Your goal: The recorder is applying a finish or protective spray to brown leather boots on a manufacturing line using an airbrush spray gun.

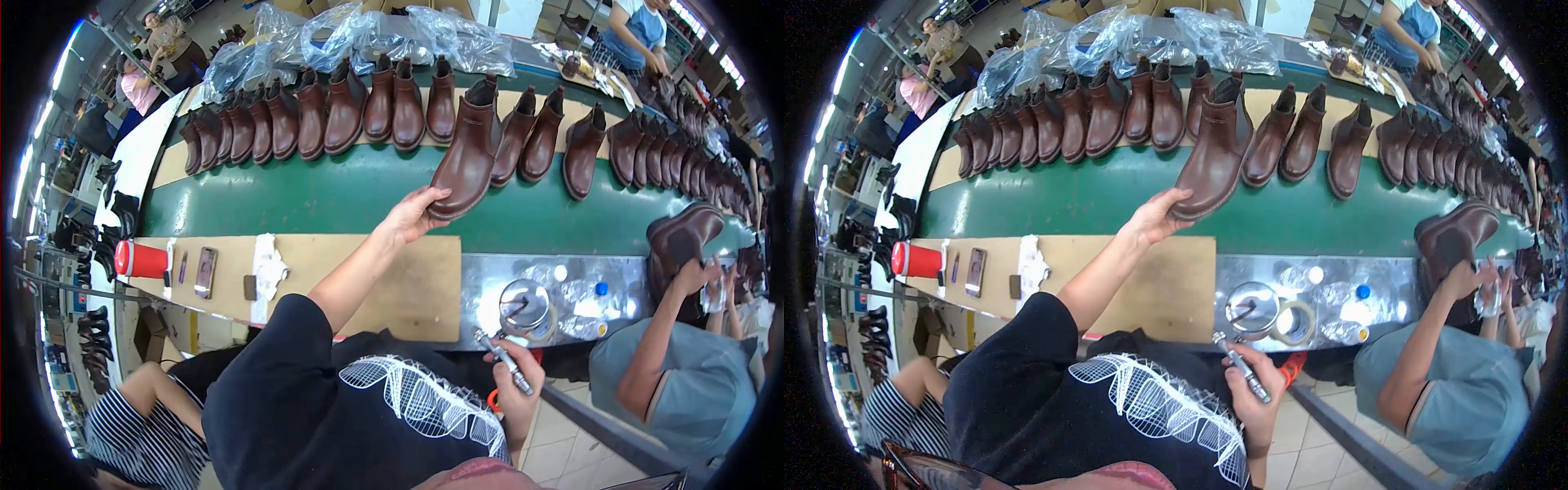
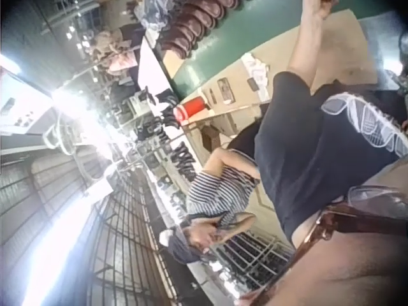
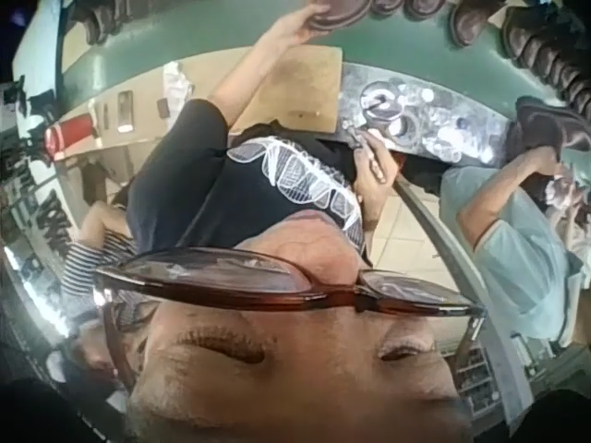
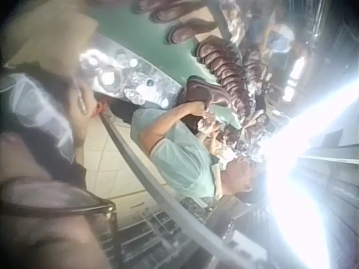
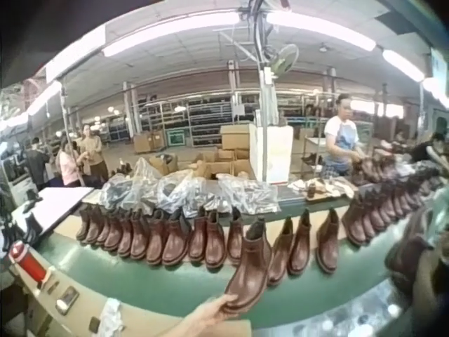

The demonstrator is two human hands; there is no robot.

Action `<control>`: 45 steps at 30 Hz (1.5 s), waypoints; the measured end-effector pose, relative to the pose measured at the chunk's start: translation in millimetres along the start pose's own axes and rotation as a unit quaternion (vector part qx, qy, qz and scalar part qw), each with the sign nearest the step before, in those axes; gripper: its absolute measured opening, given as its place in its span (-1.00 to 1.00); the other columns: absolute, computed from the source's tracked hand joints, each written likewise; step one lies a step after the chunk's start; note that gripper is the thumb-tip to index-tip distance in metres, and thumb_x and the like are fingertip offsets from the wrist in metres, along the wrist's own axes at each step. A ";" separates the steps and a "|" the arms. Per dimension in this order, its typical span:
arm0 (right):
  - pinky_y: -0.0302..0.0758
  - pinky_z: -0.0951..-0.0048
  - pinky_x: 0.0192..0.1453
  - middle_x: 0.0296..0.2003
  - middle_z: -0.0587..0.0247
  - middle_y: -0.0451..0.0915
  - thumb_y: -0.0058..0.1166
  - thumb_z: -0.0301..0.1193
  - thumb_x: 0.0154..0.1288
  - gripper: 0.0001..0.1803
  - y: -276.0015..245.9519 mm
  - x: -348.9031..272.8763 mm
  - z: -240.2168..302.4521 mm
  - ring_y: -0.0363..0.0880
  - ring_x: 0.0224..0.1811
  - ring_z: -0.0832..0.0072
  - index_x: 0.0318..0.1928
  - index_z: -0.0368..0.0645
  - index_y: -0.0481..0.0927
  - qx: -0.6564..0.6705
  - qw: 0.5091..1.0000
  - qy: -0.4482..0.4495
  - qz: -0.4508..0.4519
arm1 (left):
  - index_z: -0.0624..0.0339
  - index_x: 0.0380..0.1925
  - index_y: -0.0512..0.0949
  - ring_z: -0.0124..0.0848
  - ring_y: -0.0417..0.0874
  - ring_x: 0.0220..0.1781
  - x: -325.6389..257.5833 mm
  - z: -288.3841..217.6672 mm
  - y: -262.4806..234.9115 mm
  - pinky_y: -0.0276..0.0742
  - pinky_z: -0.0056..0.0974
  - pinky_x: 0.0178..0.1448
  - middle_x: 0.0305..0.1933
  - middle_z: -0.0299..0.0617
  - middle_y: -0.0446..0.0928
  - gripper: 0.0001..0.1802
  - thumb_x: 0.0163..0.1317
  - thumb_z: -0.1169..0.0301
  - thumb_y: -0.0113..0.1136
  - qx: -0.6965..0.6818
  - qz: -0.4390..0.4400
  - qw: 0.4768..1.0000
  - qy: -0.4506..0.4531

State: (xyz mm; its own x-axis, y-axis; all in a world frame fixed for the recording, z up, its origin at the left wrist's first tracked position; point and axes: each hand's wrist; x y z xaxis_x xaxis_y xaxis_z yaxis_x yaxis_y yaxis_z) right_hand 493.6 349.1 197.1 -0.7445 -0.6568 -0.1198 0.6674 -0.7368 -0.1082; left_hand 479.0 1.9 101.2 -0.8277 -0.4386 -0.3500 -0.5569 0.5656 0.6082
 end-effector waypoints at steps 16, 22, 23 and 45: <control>0.45 0.52 -0.09 -0.25 0.15 0.65 0.16 -0.55 0.14 -0.65 5.2 -50.3 1.9 0.58 -0.23 0.51 -0.02 -0.33 0.61 -0.016 0.996 -0.088 0.023 | 0.23 0.00 0.46 -0.44 0.72 -0.24 -149.2 9.9 -12.9 0.71 -0.34 -0.25 -0.15 -0.20 0.63 -0.51 0.15 0.22 0.35 0.030 0.022 0.999 -0.034; 0.42 0.57 -0.23 -0.30 0.15 0.66 0.15 -0.46 0.20 -0.67 0.6 -49.3 12.2 0.55 -0.32 0.58 -0.03 -0.34 0.60 -0.040 0.988 -0.151 -0.008 | 0.36 0.03 0.44 -0.40 0.73 -0.20 -170.5 12.6 -1.5 0.73 -0.34 -0.21 -0.15 -0.12 0.63 -0.43 0.16 0.17 0.33 0.082 0.011 0.995 -0.050; 0.40 0.59 -0.26 -0.31 0.14 0.65 0.13 -0.40 0.22 -0.64 -0.3 -49.7 17.2 0.54 -0.35 0.57 -0.02 -0.36 0.59 -0.044 0.987 -0.155 -0.025 | 0.39 0.03 0.44 -0.40 0.73 -0.20 -172.0 15.3 -0.2 0.73 -0.33 -0.20 -0.16 -0.11 0.63 -0.41 0.16 0.16 0.33 0.104 0.008 0.994 -0.044; 0.31 0.44 -0.02 -0.25 0.27 0.67 0.31 -0.21 0.21 -0.63 27.5 -17.6 66.8 0.49 -0.28 0.45 -0.11 -0.22 0.66 -0.128 0.951 -0.249 -0.135 | 0.43 0.05 0.35 -0.42 0.66 -0.14 -189.4 55.0 12.7 0.61 -0.33 -0.05 -0.11 -0.08 0.58 -0.33 0.08 0.27 0.48 0.119 -0.031 0.992 0.016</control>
State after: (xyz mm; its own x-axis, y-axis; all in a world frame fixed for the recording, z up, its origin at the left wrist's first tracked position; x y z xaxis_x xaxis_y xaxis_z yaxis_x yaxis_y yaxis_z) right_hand 523.9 329.7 262.1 -0.7626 -0.4911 0.4211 0.3858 -0.8677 -0.3135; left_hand 624.9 130.5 136.1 -0.7912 -0.4972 -0.3562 -0.6099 0.6846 0.3991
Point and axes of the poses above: each hand's wrist, its own x-axis towards the middle knuckle, its own y-axis out of the palm, z = x × y
